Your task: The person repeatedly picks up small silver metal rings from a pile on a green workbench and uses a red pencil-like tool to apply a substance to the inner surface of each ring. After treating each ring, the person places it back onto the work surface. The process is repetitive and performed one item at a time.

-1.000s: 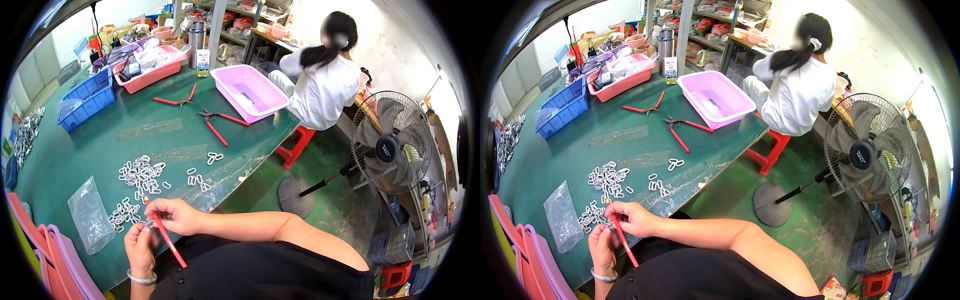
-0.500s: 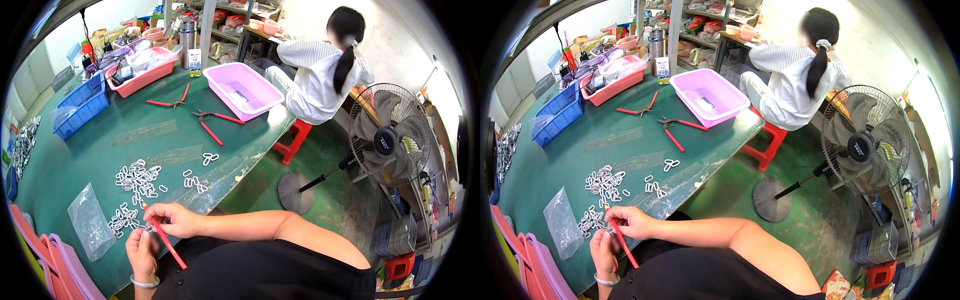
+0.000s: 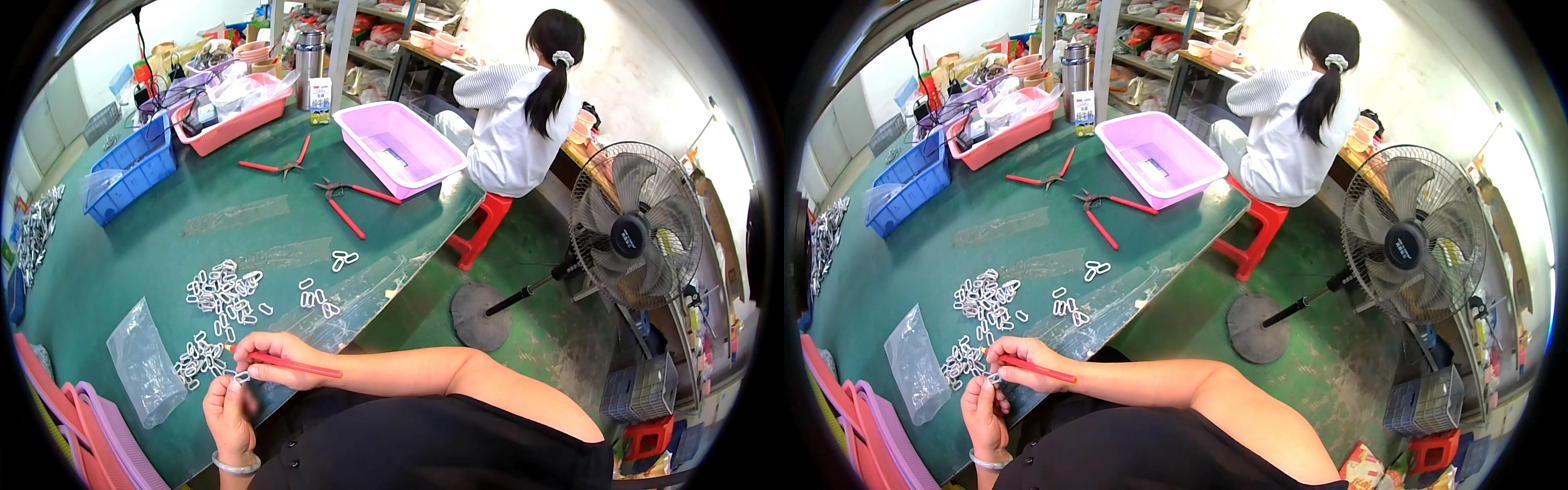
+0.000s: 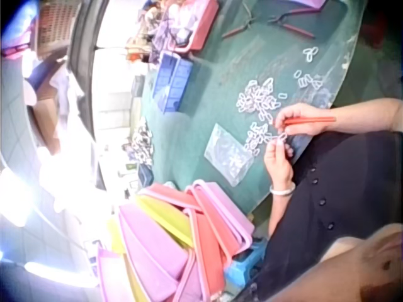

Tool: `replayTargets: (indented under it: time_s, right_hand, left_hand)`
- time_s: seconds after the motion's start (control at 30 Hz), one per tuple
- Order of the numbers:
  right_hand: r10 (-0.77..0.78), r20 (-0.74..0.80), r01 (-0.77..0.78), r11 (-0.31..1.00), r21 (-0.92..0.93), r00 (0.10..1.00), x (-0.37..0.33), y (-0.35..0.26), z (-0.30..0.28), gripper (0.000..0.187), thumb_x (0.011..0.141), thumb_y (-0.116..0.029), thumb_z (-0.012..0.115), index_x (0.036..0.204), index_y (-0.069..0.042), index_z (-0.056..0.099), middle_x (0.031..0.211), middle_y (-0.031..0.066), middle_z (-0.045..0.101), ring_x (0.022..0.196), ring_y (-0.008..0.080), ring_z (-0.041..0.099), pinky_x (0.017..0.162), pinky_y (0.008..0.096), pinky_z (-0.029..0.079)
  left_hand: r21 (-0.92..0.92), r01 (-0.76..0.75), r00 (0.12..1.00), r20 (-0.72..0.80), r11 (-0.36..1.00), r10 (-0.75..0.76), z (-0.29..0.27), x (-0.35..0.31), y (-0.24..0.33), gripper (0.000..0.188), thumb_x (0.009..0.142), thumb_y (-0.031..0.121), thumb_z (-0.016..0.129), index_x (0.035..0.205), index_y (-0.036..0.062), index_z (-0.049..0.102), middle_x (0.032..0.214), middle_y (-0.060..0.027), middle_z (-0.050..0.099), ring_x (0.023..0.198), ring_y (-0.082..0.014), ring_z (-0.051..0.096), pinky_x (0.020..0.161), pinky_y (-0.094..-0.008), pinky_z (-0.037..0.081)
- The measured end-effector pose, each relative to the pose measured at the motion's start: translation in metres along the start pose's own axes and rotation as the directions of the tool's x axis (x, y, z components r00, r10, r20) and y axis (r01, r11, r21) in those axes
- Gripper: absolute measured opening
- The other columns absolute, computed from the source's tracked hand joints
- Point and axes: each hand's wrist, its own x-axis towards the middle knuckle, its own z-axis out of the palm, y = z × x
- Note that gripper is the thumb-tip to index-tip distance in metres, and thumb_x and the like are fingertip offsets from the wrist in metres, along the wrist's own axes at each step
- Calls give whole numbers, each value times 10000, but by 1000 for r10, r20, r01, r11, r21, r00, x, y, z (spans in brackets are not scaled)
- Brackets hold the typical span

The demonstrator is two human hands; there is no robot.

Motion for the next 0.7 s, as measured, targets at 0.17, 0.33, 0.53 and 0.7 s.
replayTargets:
  time_s: [0.17, 0.33, 0.53, 0.7]
  right_hand:
    - [29, 17, -29, 1000, 5, 999, -2, 1, 0, 229, 802, -24, 555, 1022, -29, 491, 932, 25, 526, 873, 86, 489, 787, 241, 408]
    - [57, 4, -57, 996, -70, 998, -3, -1, -1, 246, 786, 9, 563, 1020, -29, 494, 935, 22, 518, 864, 84, 488, 786, 243, 412]
    - [40, -39, -44, 990, -133, 998, -3, 3, -1, 245, 786, 32, 557, 1015, -26, 495, 939, 30, 521, 879, 98, 501, 787, 253, 425]
    - [77, -103, -73, 997, 35, 992, -3, -1, 7, 227, 776, 48, 564, 984, -34, 525, 909, 40, 557, 876, 116, 534, 769, 270, 450]
  left_hand:
    - [22, 8, 999, 37, 1000, -9, -5, 1, -1, 139, 876, 148, 491, 770, 59, 497, 596, 16, 477, 477, -47, 404, 447, -167, 332]
    - [51, 13, 999, 40, 999, -15, -5, 1, -3, 142, 877, 159, 491, 769, 66, 494, 614, 15, 491, 481, -47, 422, 453, -160, 354]
    - [49, 30, 999, 29, 998, -32, -4, 2, -1, 121, 875, 134, 481, 782, 59, 496, 624, 13, 480, 499, -49, 423, 447, -166, 348]
    - [71, 61, 998, 17, 996, -63, 1, 0, 10, 106, 859, 89, 494, 781, 22, 520, 635, -1, 475, 522, -66, 422, 473, -195, 346]
